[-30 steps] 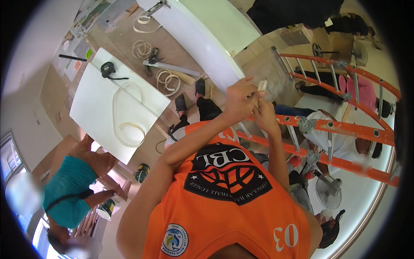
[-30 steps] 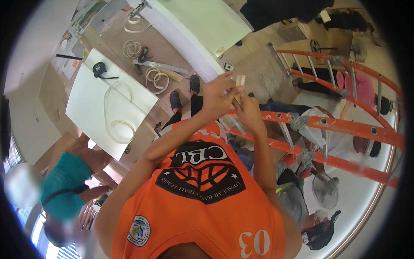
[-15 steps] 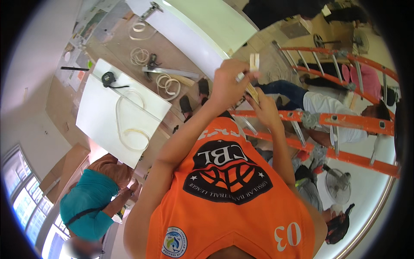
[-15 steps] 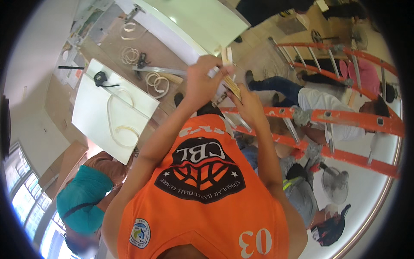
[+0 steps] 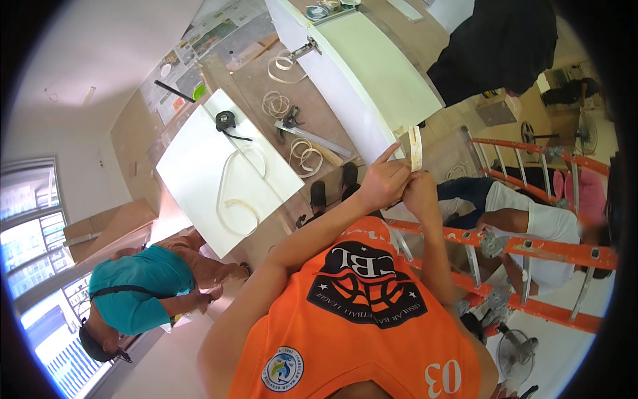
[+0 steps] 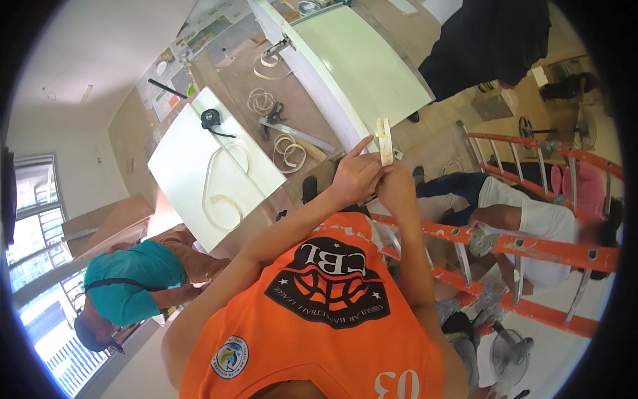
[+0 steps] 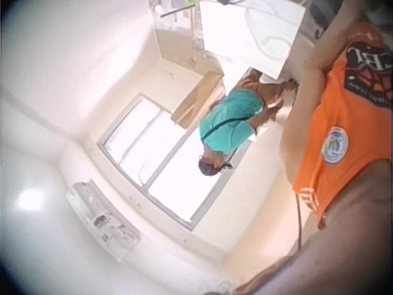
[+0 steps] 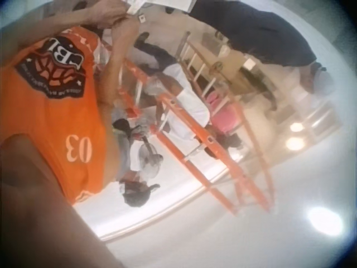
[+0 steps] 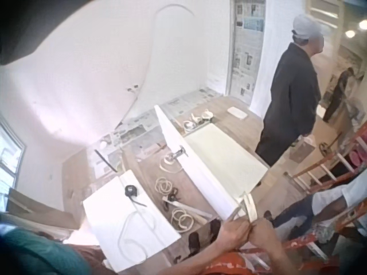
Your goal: The person applies adhesive tape to the edges of a white cabinet door and aligns it with a cabinet frame. They handle the door and frame, adjusting the position to fit the components together in a room with other workers.
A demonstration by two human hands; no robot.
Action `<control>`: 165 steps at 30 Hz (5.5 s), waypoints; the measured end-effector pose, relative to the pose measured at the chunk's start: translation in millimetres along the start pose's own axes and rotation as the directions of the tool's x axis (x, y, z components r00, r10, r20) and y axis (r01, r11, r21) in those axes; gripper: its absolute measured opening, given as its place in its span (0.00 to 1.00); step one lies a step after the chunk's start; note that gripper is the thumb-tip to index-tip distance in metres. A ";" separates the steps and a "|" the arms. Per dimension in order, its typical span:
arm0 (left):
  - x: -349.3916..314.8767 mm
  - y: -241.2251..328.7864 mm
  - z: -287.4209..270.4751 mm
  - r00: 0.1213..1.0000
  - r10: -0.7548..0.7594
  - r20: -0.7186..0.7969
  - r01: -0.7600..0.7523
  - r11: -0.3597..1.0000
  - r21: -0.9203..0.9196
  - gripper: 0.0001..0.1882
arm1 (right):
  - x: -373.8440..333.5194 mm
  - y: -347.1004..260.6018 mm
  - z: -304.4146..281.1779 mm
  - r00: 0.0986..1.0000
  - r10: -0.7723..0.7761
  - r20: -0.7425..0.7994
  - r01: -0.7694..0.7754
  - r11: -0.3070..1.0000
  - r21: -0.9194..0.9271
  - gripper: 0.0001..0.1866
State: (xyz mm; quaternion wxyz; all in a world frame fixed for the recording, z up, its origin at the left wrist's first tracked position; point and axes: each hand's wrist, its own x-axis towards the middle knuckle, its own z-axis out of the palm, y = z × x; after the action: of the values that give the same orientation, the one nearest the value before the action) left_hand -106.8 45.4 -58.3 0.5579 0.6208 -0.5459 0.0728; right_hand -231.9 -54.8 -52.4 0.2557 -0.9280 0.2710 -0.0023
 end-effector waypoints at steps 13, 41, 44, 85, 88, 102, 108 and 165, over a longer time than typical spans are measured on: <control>49.3 28.9 -28.0 0.644 -0.765 0.006 0.756 0.635 -0.159 0.09 | 5.5 -35.4 -15.9 0.994 0.075 0.079 -0.080 0.995 0.061 0.17; 62.5 -53.7 -52.9 0.889 -0.380 0.256 0.338 0.921 0.193 0.26 | 44.3 -54.7 -43.5 0.997 -0.014 -0.079 0.015 1.000 0.022 0.26; 67.2 -63.3 -46.6 0.832 -0.433 0.347 0.323 0.886 0.332 0.20 | 60.7 -64.8 -61.9 0.984 0.017 0.178 -0.020 1.000 0.013 0.24; 72.0 -78.6 -47.9 0.825 -0.500 -0.262 0.485 0.866 -0.125 0.05 | 128.3 -98.8 -3.8 0.979 0.138 0.148 -0.121 0.986 -0.117 0.26; 81.5 -75.1 -45.6 0.728 -0.636 -0.254 0.584 0.770 -0.256 0.06 | 127.2 -93.8 -3.4 0.976 0.149 0.159 -0.126 0.981 -0.147 0.23; 170.1 -174.7 -158.7 0.821 -0.560 -0.106 0.476 0.776 -0.414 0.21 | 127.6 -115.1 -16.5 0.976 0.098 0.192 -0.067 0.985 -0.162 0.18; 93.2 -148.7 -140.0 0.944 -0.312 0.109 0.277 0.927 0.251 0.25 | 125.3 -107.5 -7.8 0.988 0.028 0.152 -0.005 0.988 -0.151 0.23; 114.0 -277.1 -181.3 0.731 -0.642 -0.233 0.657 0.753 -0.014 0.28 | 216.3 -158.2 30.4 0.985 -0.162 -0.059 0.165 0.984 0.066 0.11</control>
State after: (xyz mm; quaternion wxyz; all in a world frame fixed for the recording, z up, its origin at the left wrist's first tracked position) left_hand 242.5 56.9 -81.9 0.5836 0.7791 -0.2255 -0.0387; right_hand 36.3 -35.2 -32.6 0.2798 -0.9372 0.2004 -0.0574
